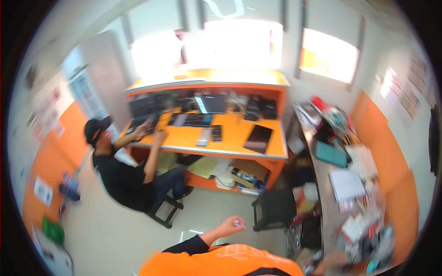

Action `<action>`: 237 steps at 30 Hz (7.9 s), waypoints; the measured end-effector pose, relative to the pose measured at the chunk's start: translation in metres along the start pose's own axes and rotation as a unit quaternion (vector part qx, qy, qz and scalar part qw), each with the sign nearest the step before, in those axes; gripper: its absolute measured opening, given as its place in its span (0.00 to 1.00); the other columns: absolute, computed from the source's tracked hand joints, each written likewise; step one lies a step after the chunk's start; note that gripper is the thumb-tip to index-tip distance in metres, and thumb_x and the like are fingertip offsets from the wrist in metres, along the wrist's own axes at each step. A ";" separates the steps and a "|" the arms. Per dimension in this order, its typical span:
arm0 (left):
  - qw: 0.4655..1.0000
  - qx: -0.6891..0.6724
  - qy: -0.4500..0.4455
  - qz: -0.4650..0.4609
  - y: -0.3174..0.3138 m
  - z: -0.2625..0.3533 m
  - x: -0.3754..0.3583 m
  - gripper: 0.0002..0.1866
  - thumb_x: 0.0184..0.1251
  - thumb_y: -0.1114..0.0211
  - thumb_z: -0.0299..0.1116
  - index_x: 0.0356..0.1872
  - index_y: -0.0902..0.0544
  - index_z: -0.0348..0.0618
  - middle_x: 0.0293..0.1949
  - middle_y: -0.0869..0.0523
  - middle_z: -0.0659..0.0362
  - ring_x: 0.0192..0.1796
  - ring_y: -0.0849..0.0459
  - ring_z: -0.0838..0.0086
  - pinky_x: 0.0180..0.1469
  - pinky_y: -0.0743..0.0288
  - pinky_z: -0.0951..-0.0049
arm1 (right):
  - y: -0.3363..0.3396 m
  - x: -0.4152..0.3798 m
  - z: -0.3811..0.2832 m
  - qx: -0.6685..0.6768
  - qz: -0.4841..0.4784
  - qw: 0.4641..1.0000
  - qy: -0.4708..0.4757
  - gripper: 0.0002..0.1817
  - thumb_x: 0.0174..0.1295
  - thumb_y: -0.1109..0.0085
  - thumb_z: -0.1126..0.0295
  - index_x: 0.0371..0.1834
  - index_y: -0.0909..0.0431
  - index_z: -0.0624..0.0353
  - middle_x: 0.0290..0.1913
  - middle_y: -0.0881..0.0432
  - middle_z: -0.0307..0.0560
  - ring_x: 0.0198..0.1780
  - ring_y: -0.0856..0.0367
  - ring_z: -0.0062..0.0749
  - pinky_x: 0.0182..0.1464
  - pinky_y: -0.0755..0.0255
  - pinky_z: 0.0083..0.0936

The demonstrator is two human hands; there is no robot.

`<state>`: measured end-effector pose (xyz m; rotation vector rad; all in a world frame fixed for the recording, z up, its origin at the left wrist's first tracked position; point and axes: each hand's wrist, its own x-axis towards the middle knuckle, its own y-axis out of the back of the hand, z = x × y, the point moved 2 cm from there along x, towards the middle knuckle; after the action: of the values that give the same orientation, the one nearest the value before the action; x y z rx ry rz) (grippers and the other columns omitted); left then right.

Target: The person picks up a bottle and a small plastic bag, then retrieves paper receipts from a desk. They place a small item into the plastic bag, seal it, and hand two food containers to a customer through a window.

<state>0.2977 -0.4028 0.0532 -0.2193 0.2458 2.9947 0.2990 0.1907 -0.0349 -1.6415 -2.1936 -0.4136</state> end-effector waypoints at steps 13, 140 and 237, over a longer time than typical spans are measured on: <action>0.996 0.027 0.081 -0.001 0.093 0.016 0.054 0.14 0.64 0.24 0.33 0.44 0.18 0.41 0.32 0.18 0.64 0.35 0.22 0.82 0.39 0.26 0.79 | -0.034 -0.281 0.102 -0.208 -0.844 0.493 0.028 0.23 0.67 0.42 0.52 0.54 0.16 0.59 0.47 0.12 0.58 0.50 0.14 0.49 0.53 0.23 0.42; 0.925 0.092 0.042 -0.365 -0.077 0.179 0.492 0.06 0.74 0.36 0.28 0.37 0.17 0.36 0.32 0.15 0.63 0.36 0.21 0.82 0.40 0.28 0.80 | -0.425 -0.052 -0.197 0.113 -0.444 0.883 -0.105 0.10 0.73 0.40 0.65 0.41 0.15 0.61 0.49 0.23 0.44 0.44 0.22 0.27 0.48 0.28 0.22; 0.855 0.119 -0.420 -0.279 -0.503 0.243 0.237 0.15 0.71 0.40 0.31 0.55 0.18 0.42 0.50 0.14 0.43 0.54 0.17 0.46 0.59 0.24 0.56 | 0.146 0.192 -0.030 -0.337 0.019 0.934 0.120 0.32 0.71 0.46 0.50 0.69 0.27 0.63 0.62 0.20 0.64 0.61 0.20 0.57 0.65 0.28 0.48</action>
<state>0.1026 0.1582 0.1773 0.8686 0.3604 2.1788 0.3942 0.3818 0.0816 -1.8128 -1.9348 -1.3999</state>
